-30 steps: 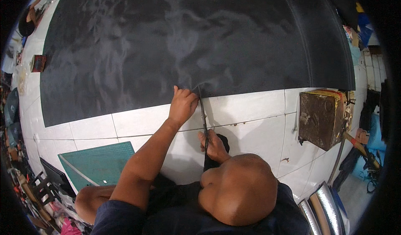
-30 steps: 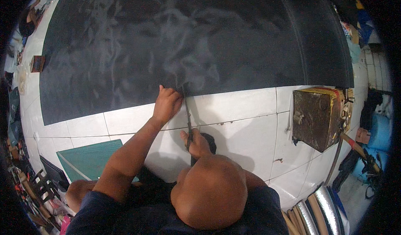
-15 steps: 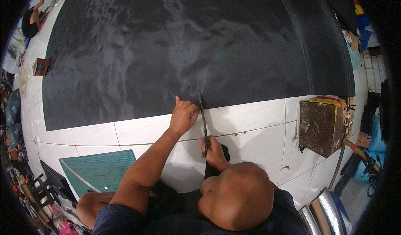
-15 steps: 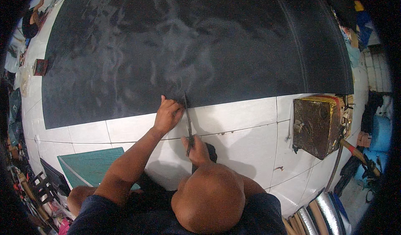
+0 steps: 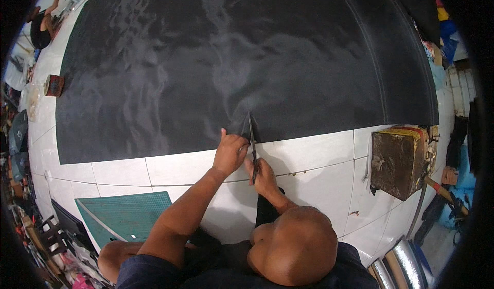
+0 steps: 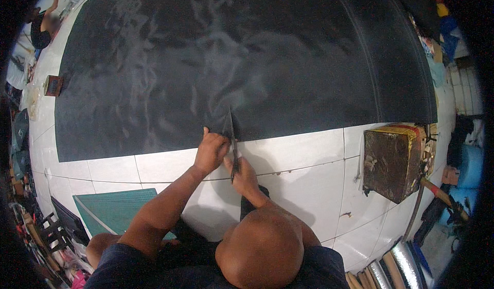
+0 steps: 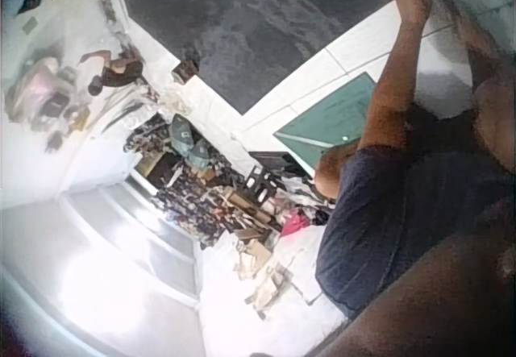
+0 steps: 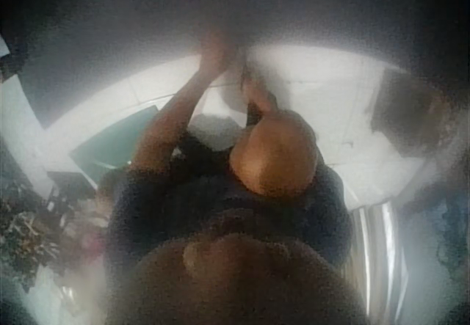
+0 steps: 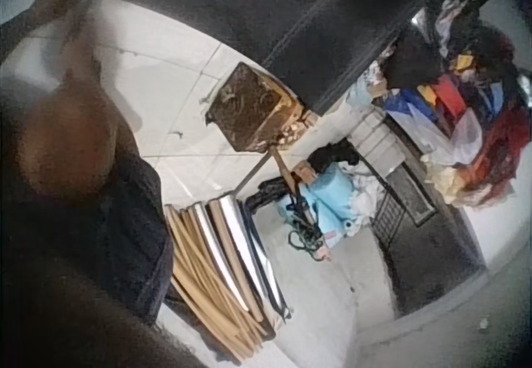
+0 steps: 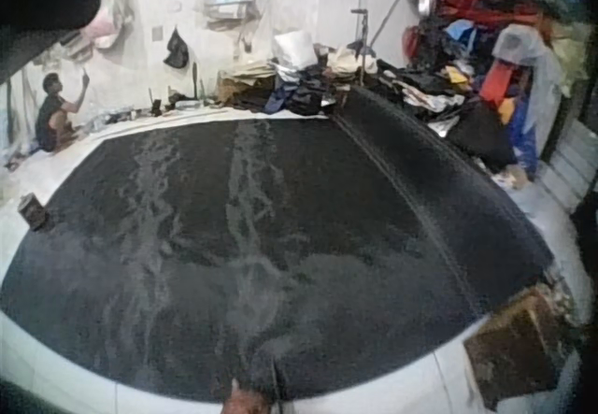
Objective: The person cuts a large black fabric sheet on the floor using scissors. They repeatedly unfold, align, and cut the fabric into sections, then fold and stack the pieces.
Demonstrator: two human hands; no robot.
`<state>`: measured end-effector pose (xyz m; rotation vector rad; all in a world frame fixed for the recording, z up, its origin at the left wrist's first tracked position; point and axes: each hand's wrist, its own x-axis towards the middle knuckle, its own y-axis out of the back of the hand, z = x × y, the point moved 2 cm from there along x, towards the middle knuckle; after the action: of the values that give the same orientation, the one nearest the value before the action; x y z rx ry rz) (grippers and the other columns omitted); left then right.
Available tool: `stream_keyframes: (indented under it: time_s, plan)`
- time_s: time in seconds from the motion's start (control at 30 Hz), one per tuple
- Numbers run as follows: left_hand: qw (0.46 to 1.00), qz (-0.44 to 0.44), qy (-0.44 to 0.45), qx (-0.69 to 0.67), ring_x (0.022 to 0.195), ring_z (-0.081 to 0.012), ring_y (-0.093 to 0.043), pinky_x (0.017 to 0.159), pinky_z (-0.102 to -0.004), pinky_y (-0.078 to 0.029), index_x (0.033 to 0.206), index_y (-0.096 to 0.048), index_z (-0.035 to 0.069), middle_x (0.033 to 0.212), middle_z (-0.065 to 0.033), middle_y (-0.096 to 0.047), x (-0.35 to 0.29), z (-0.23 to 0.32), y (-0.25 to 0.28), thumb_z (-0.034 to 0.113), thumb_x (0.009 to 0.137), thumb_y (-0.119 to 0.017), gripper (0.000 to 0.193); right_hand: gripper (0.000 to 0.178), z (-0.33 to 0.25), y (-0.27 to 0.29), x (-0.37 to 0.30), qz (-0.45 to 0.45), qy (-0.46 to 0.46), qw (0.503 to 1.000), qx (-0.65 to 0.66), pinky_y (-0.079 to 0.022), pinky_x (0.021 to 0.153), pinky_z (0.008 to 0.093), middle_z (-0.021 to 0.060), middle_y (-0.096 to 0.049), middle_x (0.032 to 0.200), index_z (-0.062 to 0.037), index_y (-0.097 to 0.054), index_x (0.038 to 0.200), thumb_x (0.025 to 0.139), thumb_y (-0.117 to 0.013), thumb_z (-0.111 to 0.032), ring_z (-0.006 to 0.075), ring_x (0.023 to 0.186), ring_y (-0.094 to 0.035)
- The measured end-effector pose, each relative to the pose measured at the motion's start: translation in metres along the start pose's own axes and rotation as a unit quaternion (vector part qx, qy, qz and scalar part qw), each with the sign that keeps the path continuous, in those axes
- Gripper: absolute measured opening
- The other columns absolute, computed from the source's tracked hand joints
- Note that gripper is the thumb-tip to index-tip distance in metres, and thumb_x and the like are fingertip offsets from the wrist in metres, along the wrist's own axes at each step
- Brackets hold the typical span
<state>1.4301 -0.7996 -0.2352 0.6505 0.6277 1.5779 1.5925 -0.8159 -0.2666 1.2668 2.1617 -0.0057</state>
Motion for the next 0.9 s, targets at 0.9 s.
stream_keyframes:
  time_s: [0.9]
  plan:
    - [0.976, -0.092, -0.041, 0.195, 0.121, -0.0335, -0.046, 0.103, -0.0495, -0.037, 0.121, -0.05, -0.003, 0.119, -0.019, -0.051, -0.026, 0.008, 0.0, 0.022, 0.077, -0.065, 0.053, 0.046, -0.085, 0.008, 0.067, 0.001, 0.014, 0.996, 0.088, -0.039, 0.043, 0.0287, 0.0012, -0.05, 0.052, -0.0073, -0.05, 0.069, 0.091, -0.06, -0.046, 0.0117, 0.044, -0.048]
